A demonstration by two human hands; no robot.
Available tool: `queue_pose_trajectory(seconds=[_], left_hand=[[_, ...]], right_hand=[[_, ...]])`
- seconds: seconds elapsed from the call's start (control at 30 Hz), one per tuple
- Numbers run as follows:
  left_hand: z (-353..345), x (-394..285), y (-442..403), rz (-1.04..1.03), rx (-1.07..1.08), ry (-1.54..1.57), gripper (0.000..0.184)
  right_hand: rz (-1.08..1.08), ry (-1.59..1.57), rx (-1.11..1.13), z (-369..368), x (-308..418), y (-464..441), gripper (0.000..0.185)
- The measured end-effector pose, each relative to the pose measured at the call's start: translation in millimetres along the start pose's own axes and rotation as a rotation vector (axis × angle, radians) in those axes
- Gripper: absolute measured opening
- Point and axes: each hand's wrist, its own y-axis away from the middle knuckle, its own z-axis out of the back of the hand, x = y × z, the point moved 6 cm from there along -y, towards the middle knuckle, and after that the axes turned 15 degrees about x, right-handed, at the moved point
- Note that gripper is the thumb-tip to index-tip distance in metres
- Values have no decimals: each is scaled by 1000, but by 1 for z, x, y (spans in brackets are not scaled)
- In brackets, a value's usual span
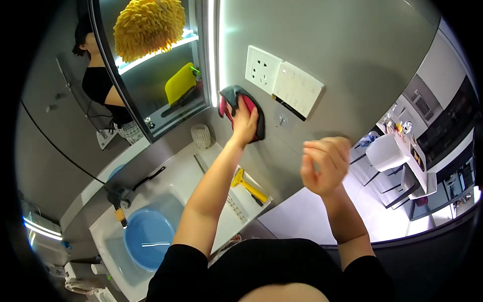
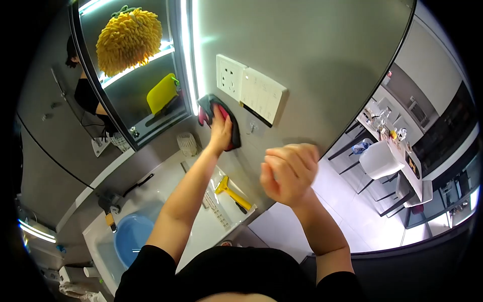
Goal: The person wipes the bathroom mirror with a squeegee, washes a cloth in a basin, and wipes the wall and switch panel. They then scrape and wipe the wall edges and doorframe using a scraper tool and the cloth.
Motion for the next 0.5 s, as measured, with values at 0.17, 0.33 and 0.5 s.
queue_pose_trajectory(seconds=[0.17, 0.33, 0.5], left_hand=[[45, -36, -58, -178, -102, -315, 68], [55, -16, -73, -77, -2, -311, 59], [75, -42, -97, -260, -31, -427, 52]], right_hand=[[-7, 179, -93, 13, -17, -4, 4], [-17, 200, -83, 11, -20, -2, 8], [-34, 196, -90, 10, -20, -2, 9]])
